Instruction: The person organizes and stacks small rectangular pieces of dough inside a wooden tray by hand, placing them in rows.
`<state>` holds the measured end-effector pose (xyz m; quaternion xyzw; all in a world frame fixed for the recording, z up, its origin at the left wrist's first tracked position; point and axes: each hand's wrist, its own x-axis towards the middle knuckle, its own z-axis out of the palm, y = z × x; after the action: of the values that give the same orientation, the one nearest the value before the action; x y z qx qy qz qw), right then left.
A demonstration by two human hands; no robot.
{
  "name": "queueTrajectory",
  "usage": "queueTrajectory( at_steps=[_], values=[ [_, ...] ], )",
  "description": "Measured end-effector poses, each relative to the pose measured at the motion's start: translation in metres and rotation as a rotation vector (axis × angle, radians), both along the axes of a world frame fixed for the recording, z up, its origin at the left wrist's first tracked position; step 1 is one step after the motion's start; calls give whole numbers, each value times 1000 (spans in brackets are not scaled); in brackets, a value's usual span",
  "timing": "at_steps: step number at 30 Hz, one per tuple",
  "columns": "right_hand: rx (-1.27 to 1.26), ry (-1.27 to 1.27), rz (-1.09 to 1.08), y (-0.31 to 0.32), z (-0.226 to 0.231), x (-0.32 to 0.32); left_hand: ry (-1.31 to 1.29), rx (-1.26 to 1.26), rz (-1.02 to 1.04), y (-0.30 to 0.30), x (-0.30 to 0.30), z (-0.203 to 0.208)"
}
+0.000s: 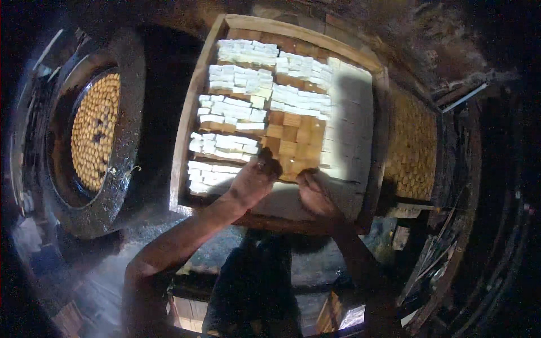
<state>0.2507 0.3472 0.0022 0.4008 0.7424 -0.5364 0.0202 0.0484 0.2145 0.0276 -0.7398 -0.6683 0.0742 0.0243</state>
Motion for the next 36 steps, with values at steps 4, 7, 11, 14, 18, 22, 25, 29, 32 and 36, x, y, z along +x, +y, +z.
queueTrajectory(
  at_steps=[4,7,11,14,18,22,25,29,32,36],
  values=[
    [104,-234,388,23,-6,20,-328,74,-12,-4,-4,41],
    [131,-282,312,-1,7,7,-205,114,-62,-5,-3,42],
    [-282,-270,37,-13,97,-41,-250,82,-34,-28,-11,37],
    [-302,-58,178,8,71,-16,-354,165,-124,-7,-8,43],
    [-100,74,371,16,61,-6,-553,-71,-93,6,-11,69],
    [78,210,408,-6,63,-21,-639,-110,-123,6,-18,65],
    [129,347,279,-8,18,11,-743,-31,-163,11,-14,59],
    [55,318,347,-3,20,1,-834,30,-128,7,-13,43],
    [-171,272,249,-5,42,-6,-744,54,-107,8,-4,40],
    [285,109,551,10,74,-3,-571,27,-89,11,8,45]
  ],
)
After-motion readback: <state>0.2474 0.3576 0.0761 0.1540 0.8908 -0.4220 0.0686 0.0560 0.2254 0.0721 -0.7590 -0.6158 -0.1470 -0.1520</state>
